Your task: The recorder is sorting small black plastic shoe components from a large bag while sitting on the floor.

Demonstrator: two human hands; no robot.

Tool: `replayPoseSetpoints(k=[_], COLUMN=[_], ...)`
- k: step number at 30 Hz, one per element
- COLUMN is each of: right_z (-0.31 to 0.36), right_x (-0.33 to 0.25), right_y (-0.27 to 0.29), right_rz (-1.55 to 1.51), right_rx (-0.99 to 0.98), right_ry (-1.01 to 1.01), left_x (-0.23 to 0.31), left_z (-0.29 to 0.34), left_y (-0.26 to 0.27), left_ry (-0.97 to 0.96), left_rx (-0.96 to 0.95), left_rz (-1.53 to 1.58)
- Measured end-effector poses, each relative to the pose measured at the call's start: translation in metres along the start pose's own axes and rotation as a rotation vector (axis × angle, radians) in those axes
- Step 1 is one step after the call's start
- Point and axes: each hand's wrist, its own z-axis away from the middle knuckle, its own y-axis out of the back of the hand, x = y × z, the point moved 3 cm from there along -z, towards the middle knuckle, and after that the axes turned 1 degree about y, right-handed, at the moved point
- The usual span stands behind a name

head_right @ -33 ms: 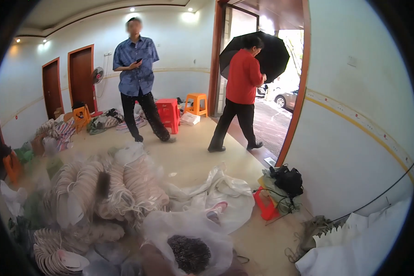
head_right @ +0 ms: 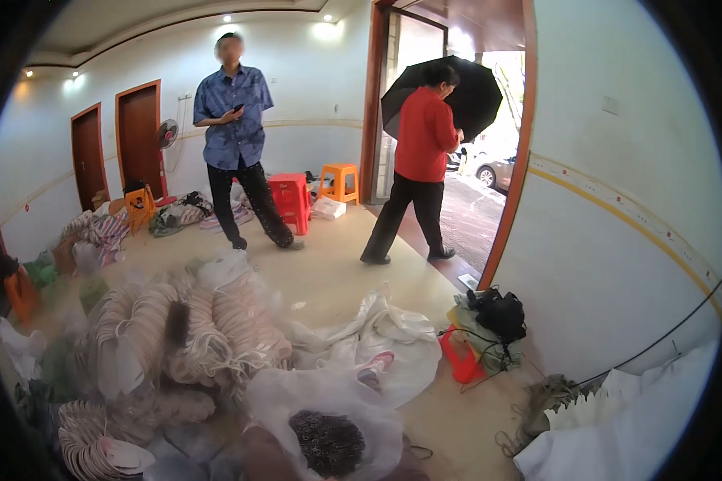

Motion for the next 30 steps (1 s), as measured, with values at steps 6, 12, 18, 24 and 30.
replayPoseSetpoints(k=[6, 12, 18, 24, 30], right_z=[0.022, 0.008, 0.023, 0.059, 0.095], right_x=[0.006, -0.077, -0.107, -0.063, 0.019], right_y=[0.015, 0.033, 0.034, 0.041, 0.065], right_rz=[-0.121, 0.045, -0.269, -0.846, -1.096], right_rx=[0.011, 0.206, -0.052, 0.183, 0.251], right_ry=[0.000, 0.200, 0.057, 0.003, -0.359], left_x=[0.057, 0.198, 0.357, 0.398, 0.445], left_z=[0.022, 0.053, 0.039, 0.048, 0.022], left_y=[0.037, 0.116, 0.083, -0.011, -0.095], left_ry=[0.101, 0.099, -0.183, 0.013, -0.383], left_rx=[-0.135, -0.410, -0.739, -1.118, -1.016], left_rz=[0.010, 0.271, 1.264, 1.601, 1.263])
